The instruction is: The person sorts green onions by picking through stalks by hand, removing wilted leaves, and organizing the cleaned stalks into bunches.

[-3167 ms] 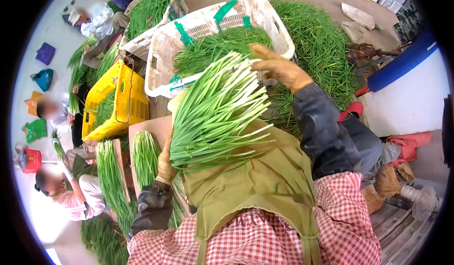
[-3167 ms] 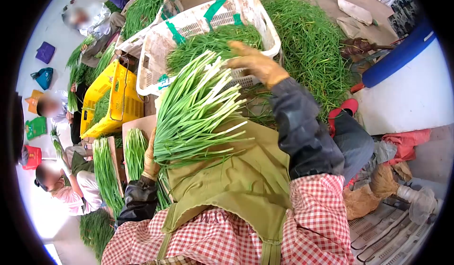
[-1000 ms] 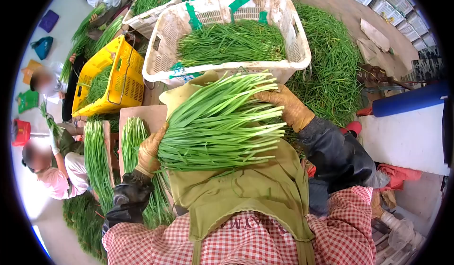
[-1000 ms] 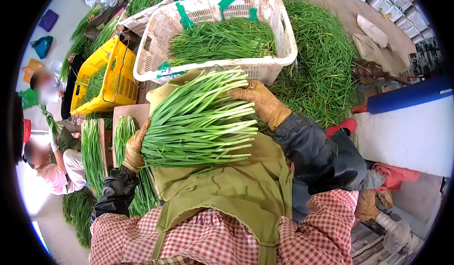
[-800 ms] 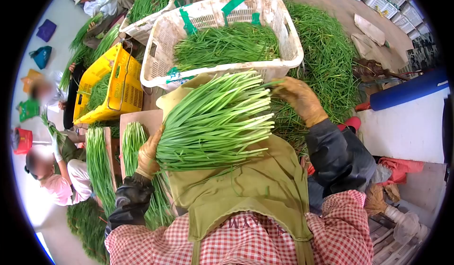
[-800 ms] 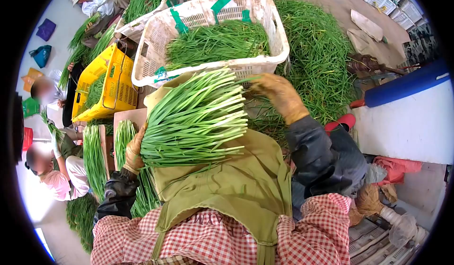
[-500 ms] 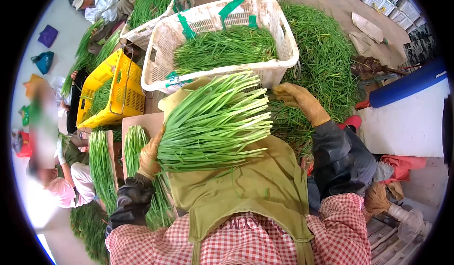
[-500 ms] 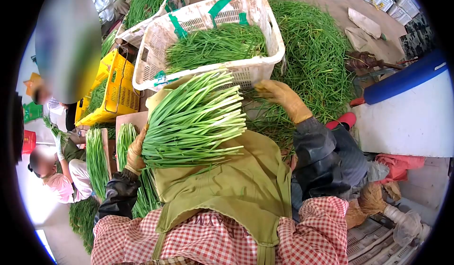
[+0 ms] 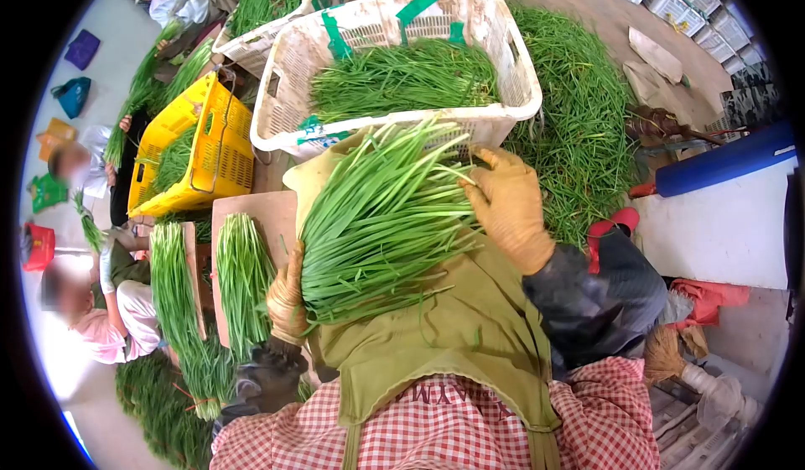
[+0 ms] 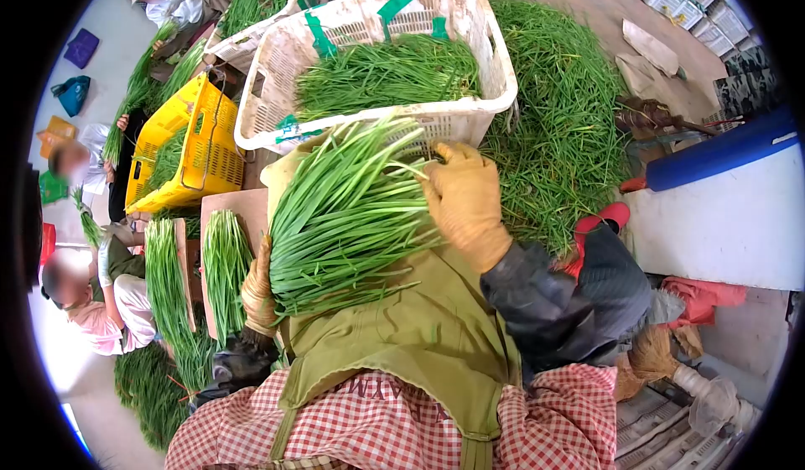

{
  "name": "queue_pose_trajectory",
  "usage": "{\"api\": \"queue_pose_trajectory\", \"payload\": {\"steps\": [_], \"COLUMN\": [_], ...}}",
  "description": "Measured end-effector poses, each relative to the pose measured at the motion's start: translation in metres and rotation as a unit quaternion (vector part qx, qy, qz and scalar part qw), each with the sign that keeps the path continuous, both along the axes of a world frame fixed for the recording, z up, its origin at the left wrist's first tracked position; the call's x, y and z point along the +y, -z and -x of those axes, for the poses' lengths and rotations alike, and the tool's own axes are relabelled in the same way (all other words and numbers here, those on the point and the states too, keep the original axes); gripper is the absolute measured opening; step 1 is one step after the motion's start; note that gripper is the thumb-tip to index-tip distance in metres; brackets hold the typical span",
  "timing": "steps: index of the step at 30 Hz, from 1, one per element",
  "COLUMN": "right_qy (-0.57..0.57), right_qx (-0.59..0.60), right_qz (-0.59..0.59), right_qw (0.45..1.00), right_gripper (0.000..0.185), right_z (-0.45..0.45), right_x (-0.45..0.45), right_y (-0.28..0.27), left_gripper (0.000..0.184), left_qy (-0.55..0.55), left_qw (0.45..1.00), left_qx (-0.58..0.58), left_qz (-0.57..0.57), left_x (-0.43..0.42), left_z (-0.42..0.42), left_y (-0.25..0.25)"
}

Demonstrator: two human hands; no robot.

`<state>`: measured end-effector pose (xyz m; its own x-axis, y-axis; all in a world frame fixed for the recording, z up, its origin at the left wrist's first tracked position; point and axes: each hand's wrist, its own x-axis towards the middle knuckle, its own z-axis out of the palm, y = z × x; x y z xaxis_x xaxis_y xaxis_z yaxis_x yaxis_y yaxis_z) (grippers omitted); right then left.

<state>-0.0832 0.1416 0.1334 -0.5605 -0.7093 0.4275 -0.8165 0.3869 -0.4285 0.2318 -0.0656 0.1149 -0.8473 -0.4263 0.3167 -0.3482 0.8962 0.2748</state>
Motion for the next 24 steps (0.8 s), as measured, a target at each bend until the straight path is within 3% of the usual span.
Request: {"api": "queue_pose_trajectory", "payload": {"steps": [2, 4, 5, 6, 7, 8, 9, 11, 12, 14, 15, 17, 18, 19, 21, 24], "right_qy": [0.012, 0.052, 0.058, 0.065, 0.072, 0.074, 0.096, 0.097, 0.100, 0.054, 0.051, -0.023, -0.023, -0.025, 0.016, 0.049], "right_qx": [0.007, -0.268, -0.270, -0.181, -0.091, -0.051, -0.004, -0.033, -0.033, 0.101, 0.100, 0.031, 0.044, 0.046, 0.008, 0.012], "right_qz": [0.011, 0.151, 0.153, 0.106, 0.057, 0.054, 0.035, -0.170, -0.171, -0.108, -0.107, -0.053, -0.025, -0.024, -0.122, -0.095], "right_qw": [1.000, 0.950, 0.949, 0.976, 0.992, 0.994, 0.995, 0.980, 0.980, 0.988, 0.988, 0.998, 0.998, 0.998, 0.992, 0.994], "right_gripper": [0.016, 0.017, 0.017, 0.018, 0.020, 0.026, 0.027, 0.028, 0.028, 0.026, 0.026, 0.024, 0.023, 0.023, 0.022, 0.030], "right_z": [-0.015, -0.028, -0.027, -0.022, -0.017, -0.014, -0.011, -0.002, 0.002, 0.010, 0.015, 0.022, 0.023, 0.024, 0.020, 0.013], "right_x": [-0.003, -0.009, -0.011, -0.015, -0.019, -0.022, -0.028, -0.038, -0.043, -0.054, -0.057, -0.065, -0.067, -0.070, -0.073, -0.079], "right_y": [0.010, 0.019, 0.016, 0.009, 0.003, -0.002, -0.007, -0.027, -0.029, -0.030, -0.029, -0.022, -0.019, -0.017, -0.023, -0.023], "left_gripper": [0.073, 0.065, 0.065, 0.056, 0.049, 0.048, 0.048, 0.048, 0.048, 0.045, 0.045, 0.045, 0.044, 0.044, 0.048, 0.044], "left_qy": [-0.016, 0.007, 0.012, 0.018, 0.021, 0.023, 0.028, 0.013, 0.015, -0.061, -0.063, -0.016, -0.075, -0.076, -0.003, -0.001], "left_qw": [0.999, 0.992, 0.992, 0.943, 0.850, 0.816, 0.816, 0.736, 0.735, 0.664, 0.665, 0.762, 0.691, 0.691, 0.768, 0.743], "left_qx": [-0.007, 0.069, 0.066, 0.123, 0.171, 0.194, 0.188, 0.213, 0.211, 0.267, 0.268, 0.251, 0.251, 0.254, 0.213, 0.248], "left_qz": [-0.029, -0.110, -0.109, -0.310, -0.498, -0.545, -0.546, -0.643, -0.644, -0.696, -0.695, -0.598, -0.673, -0.673, -0.603, -0.621], "left_x": [0.006, 0.004, 0.001, -0.001, -0.005, -0.004, -0.002, 0.003, 0.004, 0.005, 0.006, 0.004, 0.002, 0.000, -0.001, 0.004], "left_z": [0.001, 0.003, 0.001, -0.001, -0.004, -0.002, 0.002, 0.008, 0.010, 0.011, 0.010, 0.008, 0.009, 0.007, 0.005, 0.009], "left_y": [0.002, 0.005, 0.012, 0.021, 0.029, 0.030, 0.025, 0.016, 0.017, 0.019, 0.021, 0.026, 0.022, 0.024, 0.027, 0.027]}}
